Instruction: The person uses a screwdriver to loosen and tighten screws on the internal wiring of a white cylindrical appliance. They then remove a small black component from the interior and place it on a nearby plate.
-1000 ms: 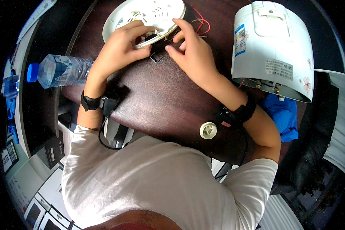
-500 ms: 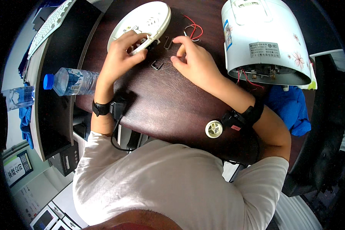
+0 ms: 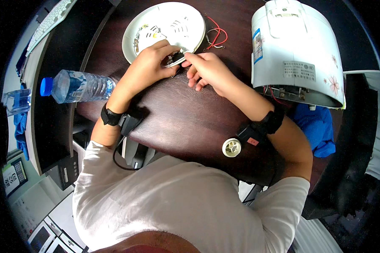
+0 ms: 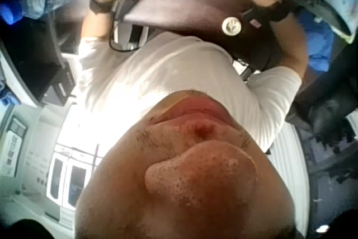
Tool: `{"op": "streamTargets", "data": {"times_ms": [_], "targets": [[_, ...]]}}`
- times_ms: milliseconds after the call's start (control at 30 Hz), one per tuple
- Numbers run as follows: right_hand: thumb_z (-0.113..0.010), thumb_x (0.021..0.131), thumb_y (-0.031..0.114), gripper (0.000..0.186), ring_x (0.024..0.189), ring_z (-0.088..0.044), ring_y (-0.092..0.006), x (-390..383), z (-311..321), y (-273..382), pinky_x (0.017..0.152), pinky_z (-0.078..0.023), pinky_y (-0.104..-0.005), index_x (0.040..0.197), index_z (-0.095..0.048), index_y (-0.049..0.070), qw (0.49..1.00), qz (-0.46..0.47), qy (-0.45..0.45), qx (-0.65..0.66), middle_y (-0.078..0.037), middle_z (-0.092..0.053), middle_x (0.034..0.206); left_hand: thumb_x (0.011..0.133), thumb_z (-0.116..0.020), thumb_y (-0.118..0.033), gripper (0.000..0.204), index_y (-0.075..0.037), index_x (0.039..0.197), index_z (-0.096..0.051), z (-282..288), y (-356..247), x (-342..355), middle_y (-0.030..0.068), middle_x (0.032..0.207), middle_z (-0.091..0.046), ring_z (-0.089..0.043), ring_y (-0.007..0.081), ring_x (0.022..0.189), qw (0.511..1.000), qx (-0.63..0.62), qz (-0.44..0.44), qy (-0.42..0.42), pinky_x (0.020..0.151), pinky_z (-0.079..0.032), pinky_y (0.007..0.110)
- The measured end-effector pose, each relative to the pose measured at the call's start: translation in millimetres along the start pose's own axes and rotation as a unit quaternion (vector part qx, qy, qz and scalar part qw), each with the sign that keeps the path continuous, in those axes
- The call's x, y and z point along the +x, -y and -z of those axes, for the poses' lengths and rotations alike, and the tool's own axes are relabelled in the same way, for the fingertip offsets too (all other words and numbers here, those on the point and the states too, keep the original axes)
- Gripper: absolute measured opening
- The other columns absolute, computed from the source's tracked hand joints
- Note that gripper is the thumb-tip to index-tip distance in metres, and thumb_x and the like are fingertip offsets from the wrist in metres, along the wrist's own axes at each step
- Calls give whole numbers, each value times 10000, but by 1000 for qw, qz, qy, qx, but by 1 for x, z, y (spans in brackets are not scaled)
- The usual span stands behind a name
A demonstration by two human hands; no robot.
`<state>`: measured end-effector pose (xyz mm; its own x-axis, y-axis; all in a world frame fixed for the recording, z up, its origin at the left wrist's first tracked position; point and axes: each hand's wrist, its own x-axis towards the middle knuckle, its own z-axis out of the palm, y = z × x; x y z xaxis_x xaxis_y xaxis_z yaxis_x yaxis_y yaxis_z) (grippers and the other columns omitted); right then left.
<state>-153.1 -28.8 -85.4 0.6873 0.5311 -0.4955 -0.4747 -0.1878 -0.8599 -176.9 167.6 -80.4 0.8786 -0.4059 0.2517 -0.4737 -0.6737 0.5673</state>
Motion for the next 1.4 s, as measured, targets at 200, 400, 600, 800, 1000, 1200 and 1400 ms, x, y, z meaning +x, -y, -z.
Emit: {"op": "streamTargets", "data": {"times_ms": [200,400,600,800,1000,1200,1400], "targets": [[-465,921,270,331,563,-581,-146,-10,5,-2,439,-441,-250,986,-571,-36,999,-8,16,31,-66,-546,666,673,-690,-71,428,-7,1078,-570,-7,-8,-4,149,903,-557,-606,323,776,1000,-7,9,5,686,-491,387],[-442,912,341,423,533,-568,-151,0,11,-4,428,-428,-249,912,-584,-58,997,-32,28,57,-84,-555,628,685,-680,-50,359,-22,1008,-526,-10,-6,-7,135,901,-527,-590,333,810,1000,7,9,-3,679,-488,409],[-464,932,408,518,462,-536,-142,6,1,1,397,-409,-234,867,-565,-96,996,-85,-39,5,-64,-535,568,636,-697,-27,405,-53,998,-517,-19,-4,-7,107,926,-515,-582,312,828,998,46,13,-33,682,-496,412],[-434,960,342,436,474,-531,-135,4,3,-5,402,-413,-237,879,-536,-74,998,-55,-23,33,-60,-530,584,605,-717,-62,462,-105,1042,-574,-17,-3,-6,56,889,-516,-586,251,798,993,102,-5,-58,658,-491,363],[-368,981,327,445,489,-507,-149,2,2,-7,411,-396,-251,908,-527,-82,999,-25,-10,21,-73,-512,608,579,-732,-119,473,-121,1032,-594,-16,-2,-2,35,864,-518,-582,226,775,987,138,-10,-86,642,-481,344],[-350,985,335,470,490,-496,-159,0,4,-6,410,-389,-257,926,-527,-96,1000,-26,0,9,-85,-507,616,566,-727,-105,464,-111,1008,-586,-16,-1,-2,46,859,-517,-577,239,794,987,143,-13,-70,655,-477,353],[-389,976,335,443,456,-501,-117,1,6,-7,385,-383,-223,857,-534,-66,999,-25,7,32,-58,-528,576,559,-734,-94,479,-106,1014,-585,-15,-2,-2,54,866,-530,-571,253,804,989,132,-8,-64,665,-477,358]]}}
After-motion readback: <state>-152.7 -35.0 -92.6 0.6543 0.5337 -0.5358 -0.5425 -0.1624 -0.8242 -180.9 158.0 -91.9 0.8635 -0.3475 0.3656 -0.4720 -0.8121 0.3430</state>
